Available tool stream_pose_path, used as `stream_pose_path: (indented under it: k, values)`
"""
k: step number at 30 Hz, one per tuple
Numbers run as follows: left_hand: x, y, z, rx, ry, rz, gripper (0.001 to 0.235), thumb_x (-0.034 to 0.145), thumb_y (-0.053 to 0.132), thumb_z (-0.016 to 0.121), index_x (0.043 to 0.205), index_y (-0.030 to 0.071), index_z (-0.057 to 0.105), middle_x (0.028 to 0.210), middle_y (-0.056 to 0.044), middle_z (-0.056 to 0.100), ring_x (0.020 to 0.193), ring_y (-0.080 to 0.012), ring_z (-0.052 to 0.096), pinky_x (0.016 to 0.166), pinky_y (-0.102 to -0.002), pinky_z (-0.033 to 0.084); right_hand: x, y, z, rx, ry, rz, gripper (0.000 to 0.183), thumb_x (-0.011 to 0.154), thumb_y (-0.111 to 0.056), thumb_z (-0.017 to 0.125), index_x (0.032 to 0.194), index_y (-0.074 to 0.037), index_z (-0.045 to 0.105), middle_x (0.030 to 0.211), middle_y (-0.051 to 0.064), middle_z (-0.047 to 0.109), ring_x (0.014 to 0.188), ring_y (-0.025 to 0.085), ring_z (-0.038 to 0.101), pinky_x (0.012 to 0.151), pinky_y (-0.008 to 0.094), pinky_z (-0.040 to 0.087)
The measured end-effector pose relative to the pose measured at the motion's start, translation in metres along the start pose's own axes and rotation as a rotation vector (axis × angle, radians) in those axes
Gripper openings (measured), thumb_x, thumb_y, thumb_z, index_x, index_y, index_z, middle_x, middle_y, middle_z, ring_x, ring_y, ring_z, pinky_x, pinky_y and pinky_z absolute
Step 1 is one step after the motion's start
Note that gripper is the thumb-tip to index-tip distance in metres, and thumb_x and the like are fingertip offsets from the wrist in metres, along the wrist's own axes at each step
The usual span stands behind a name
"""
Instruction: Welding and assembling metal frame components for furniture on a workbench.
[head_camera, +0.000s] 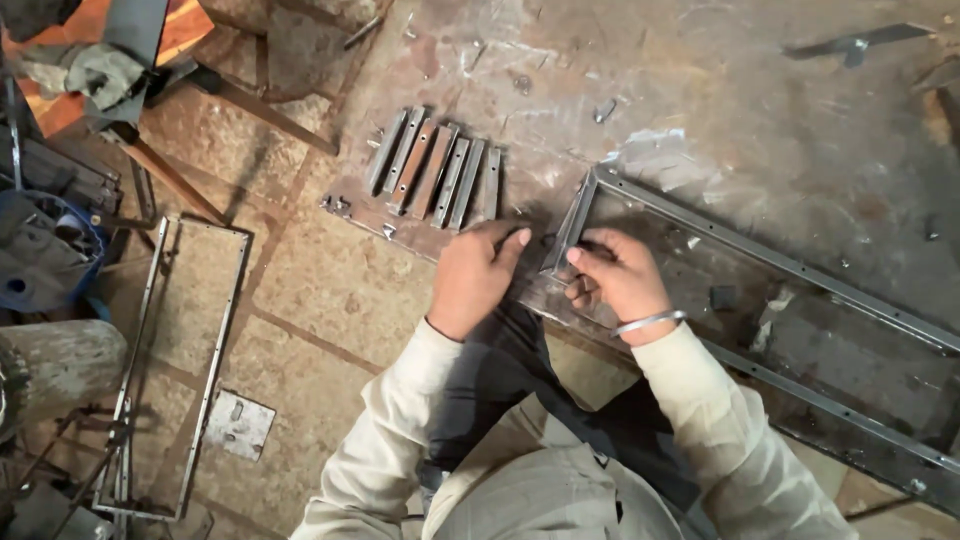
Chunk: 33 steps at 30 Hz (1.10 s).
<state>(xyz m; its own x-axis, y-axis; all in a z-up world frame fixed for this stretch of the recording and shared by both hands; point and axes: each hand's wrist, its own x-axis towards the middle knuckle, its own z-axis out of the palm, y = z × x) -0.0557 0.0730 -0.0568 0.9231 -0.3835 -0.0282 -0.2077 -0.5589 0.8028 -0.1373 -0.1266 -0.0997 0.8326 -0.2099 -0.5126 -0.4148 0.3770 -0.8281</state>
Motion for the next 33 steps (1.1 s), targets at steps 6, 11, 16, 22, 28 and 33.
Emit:
stream_pose_path:
  k: [6, 11, 16, 22, 28, 33]
  values:
    - [0.004, -0.012, -0.001, -0.088, 0.043, 0.105, 0.025, 0.096, 0.028, 0.067, 0.109, 0.009, 0.076, 0.099, -0.02, 0.074, 0.092, -0.0417, 0.07, 0.075, -0.047, 0.055, 0.018, -0.005, 0.0, -0.364, 0.002, -0.04, 0.024, 0.093, -0.012, 0.071, 0.111, 0.002, 0.068, 0.073, 0.008, 0.069, 0.048, 0.014, 0.057, 0.042, 0.031, 0.044]
    - [0.028, -0.002, 0.012, -0.014, -0.105, 0.238, 0.028, 0.095, 0.033, 0.068, 0.107, 0.009, 0.077, 0.095, -0.02, 0.073, 0.088, -0.0419, 0.07, 0.076, -0.049, 0.054, -0.012, -0.001, -0.005, -1.056, 0.192, -0.636, 0.029, 0.091, -0.026, 0.08, 0.11, -0.005, 0.073, 0.088, 0.014, 0.073, 0.076, 0.032, 0.072, 0.064, 0.041, 0.054]
    - [0.066, 0.019, 0.04, 0.364, -0.241, 0.31, 0.04, 0.085, 0.044, 0.076, 0.086, 0.004, 0.075, 0.082, -0.021, 0.073, 0.079, -0.0418, 0.071, 0.071, -0.052, 0.055, -0.073, -0.006, 0.001, -1.369, 0.222, -0.678, 0.036, 0.087, -0.033, 0.079, 0.113, -0.008, 0.073, 0.1, 0.015, 0.069, 0.091, 0.039, 0.065, 0.076, 0.049, 0.051]
    - [0.076, 0.005, 0.063, 0.483, -0.203, 0.395, 0.037, 0.081, 0.042, 0.079, 0.082, 0.005, 0.074, 0.08, -0.021, 0.073, 0.076, -0.0425, 0.072, 0.07, -0.051, 0.058, -0.077, 0.025, -0.02, -1.357, 0.323, -0.795, 0.028, 0.092, -0.026, 0.077, 0.113, -0.008, 0.073, 0.11, 0.012, 0.065, 0.101, 0.036, 0.063, 0.087, 0.046, 0.051]
    - [0.072, 0.014, 0.058, 0.483, -0.221, 0.307, 0.038, 0.083, 0.043, 0.077, 0.084, 0.005, 0.075, 0.082, -0.021, 0.073, 0.079, -0.042, 0.072, 0.072, -0.051, 0.057, -0.074, 0.008, -0.029, -1.394, 0.34, -0.78, 0.033, 0.091, -0.031, 0.079, 0.113, -0.007, 0.074, 0.106, 0.013, 0.064, 0.097, 0.036, 0.063, 0.082, 0.047, 0.05]
    - [0.069, 0.014, 0.054, 0.42, -0.242, 0.255, 0.04, 0.083, 0.045, 0.076, 0.087, 0.005, 0.074, 0.083, -0.022, 0.073, 0.081, -0.0432, 0.071, 0.073, -0.053, 0.055, -0.048, -0.031, -0.067, -1.532, 0.481, -0.818, 0.038, 0.095, -0.034, 0.081, 0.122, -0.008, 0.073, 0.108, 0.012, 0.063, 0.1, 0.036, 0.062, 0.084, 0.047, 0.05]
